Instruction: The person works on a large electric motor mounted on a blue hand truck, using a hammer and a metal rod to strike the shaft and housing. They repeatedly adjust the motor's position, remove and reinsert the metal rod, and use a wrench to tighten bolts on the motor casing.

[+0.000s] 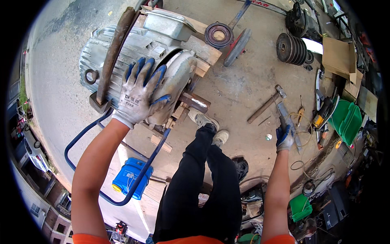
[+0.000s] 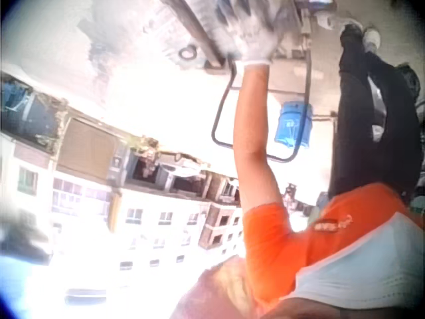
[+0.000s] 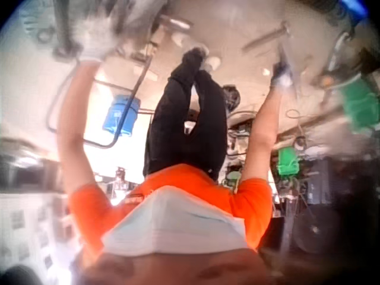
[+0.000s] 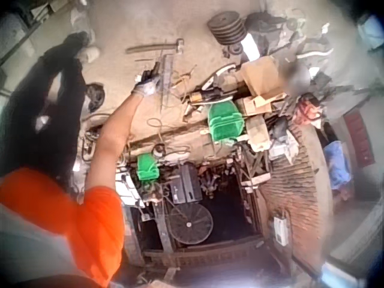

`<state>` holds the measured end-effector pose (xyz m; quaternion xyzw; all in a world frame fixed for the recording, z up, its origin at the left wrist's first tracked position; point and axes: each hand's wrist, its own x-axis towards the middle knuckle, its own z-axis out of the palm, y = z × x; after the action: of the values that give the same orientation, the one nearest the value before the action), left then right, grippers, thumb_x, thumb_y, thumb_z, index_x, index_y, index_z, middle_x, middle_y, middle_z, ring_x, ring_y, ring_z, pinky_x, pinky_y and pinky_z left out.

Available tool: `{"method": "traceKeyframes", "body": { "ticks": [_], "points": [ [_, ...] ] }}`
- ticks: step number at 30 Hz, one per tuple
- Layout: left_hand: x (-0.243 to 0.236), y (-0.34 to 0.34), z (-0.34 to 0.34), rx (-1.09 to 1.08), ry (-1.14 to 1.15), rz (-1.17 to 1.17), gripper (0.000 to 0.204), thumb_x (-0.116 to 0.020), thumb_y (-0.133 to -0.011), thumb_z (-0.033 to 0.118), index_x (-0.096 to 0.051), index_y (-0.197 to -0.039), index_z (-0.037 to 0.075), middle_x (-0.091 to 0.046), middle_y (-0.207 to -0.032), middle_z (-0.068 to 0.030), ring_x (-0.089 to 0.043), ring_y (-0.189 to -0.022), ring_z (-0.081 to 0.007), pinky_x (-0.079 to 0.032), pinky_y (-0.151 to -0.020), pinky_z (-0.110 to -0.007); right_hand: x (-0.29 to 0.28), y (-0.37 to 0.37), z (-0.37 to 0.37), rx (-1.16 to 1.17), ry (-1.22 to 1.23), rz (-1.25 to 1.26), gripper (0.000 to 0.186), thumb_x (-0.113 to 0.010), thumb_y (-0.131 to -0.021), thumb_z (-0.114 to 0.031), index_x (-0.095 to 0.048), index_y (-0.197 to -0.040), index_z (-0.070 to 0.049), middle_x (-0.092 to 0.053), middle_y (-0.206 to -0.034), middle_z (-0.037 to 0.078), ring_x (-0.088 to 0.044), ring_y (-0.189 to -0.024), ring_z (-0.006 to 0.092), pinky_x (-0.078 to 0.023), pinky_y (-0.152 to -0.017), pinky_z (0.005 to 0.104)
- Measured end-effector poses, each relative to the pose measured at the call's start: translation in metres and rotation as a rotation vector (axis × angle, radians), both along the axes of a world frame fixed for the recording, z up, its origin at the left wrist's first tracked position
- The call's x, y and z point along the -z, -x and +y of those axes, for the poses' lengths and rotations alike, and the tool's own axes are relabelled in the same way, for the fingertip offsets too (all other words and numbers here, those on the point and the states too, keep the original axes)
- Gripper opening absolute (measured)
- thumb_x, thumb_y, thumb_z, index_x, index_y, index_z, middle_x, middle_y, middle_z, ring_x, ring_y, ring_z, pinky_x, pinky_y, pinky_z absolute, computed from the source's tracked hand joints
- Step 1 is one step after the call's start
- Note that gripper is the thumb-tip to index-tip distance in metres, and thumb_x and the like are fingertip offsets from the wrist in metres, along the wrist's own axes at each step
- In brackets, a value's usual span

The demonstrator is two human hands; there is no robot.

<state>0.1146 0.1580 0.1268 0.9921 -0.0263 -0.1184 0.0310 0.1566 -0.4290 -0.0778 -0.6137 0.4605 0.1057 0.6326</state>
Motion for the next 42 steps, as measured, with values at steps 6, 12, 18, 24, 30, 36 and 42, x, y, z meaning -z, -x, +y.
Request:
{"method": "traceKeyframes", "body": {
  "ticks": [6, 12, 18, 24, 30, 36, 42],
  "points": [
    [0.015, -0.009, 0.001, 0.066, 0.037, -0.191, 0.053, -0.061, -0.084, 0.033, -0.05, -0.134, 0.018, -0.047, -0.133, -0.017, -0.042, -0.123, -0.0378, -0.032, -0.105, -0.047, -0.019, 0.056, -0.043, -0.719, 0.849, 0.359, 0.061, -0.063, -0.083, -0.038, -0.049, -0.126, 0.002, -0.065, -0.104, 0.021, -0.064, -0.085, 0.031, -0.049, -0.079, 0.0406],
    [0.015, -0.009, 0.006, -0.007, 0.037, -0.194, 0.058, -0.063, -0.083, 0.033, -0.048, -0.136, 0.013, -0.045, -0.139, -0.014, -0.04, -0.129, -0.0313, -0.03, -0.107, -0.044, -0.069, 0.096, 0.086, -1.182, 0.431, 0.448, 0.04, -0.056, -0.084, -0.04, -0.062, -0.106, -0.007, -0.065, -0.102, 0.021, -0.061, -0.098, 0.0372, -0.047, -0.087, 0.0421],
    [0.032, -0.01, 0.022, -0.142, 0.162, -0.24, 0.052, -0.067, -0.079, 0.021, -0.056, -0.128, 0.011, -0.052, -0.133, -0.0142, -0.047, -0.123, -0.0316, -0.035, -0.104, -0.041, -0.044, 0.151, 0.153, -1.245, 0.236, 0.463, 0.053, -0.054, -0.083, -0.045, -0.056, -0.117, -0.003, -0.059, -0.114, 0.025, -0.053, -0.111, 0.0409, -0.043, -0.096, 0.0424],
    [0.027, -0.009, 0.006, 0.058, 0.285, -0.194, 0.057, -0.063, -0.086, 0.02, -0.044, -0.135, 0.001, -0.041, -0.14, -0.0178, -0.036, -0.131, -0.0321, -0.028, -0.108, -0.043, 0.037, 0.152, 0.133, -1.009, 0.3, 0.458, 0.052, -0.058, -0.083, -0.04, -0.056, -0.117, -0.002, -0.06, -0.115, 0.026, -0.056, -0.108, 0.04, -0.045, -0.094, 0.0424],
    [0.035, 0.007, 0.028, -0.398, 0.538, -0.182, 0.057, -0.056, -0.091, 0.017, -0.034, -0.14, -0.001, -0.035, -0.146, -0.0143, -0.035, -0.134, -0.0248, -0.024, -0.111, -0.038, 0.208, 0.106, 0.054, -0.749, 0.502, 0.467, 0.053, -0.062, -0.08, -0.044, -0.061, -0.109, 0.001, -0.064, -0.104, 0.027, -0.06, -0.103, 0.0399, -0.047, -0.089, 0.043],
    [0.02, 0.0, 0.015, -0.04, 0.131, -0.055, 0.071, -0.044, -0.093, 0.046, -0.032, -0.14, -0.005, -0.029, -0.148, -0.0194, -0.029, -0.137, -0.0302, -0.02, -0.112, -0.042, 0.268, 0.029, 0.029, -0.685, 0.789, 0.641, 0.075, -0.069, -0.071, -0.054, -0.059, -0.115, 0.006, -0.062, -0.111, 0.027, -0.06, -0.106, 0.0378, -0.047, -0.089, 0.0415],
    [0.022, 0.006, 0.022, -0.319, 0.249, -0.157, 0.064, -0.044, -0.096, 0.038, -0.032, -0.141, -0.005, -0.035, -0.145, -0.0188, -0.031, -0.136, -0.0284, -0.018, -0.113, -0.04, 0.312, 0.028, -0.016, -0.662, 0.726, 0.551, 0.066, -0.077, -0.067, -0.044, -0.062, -0.11, 0.004, -0.066, -0.106, 0.022, -0.063, -0.101, 0.0328, -0.05, -0.084, 0.0382]
  ]
}}
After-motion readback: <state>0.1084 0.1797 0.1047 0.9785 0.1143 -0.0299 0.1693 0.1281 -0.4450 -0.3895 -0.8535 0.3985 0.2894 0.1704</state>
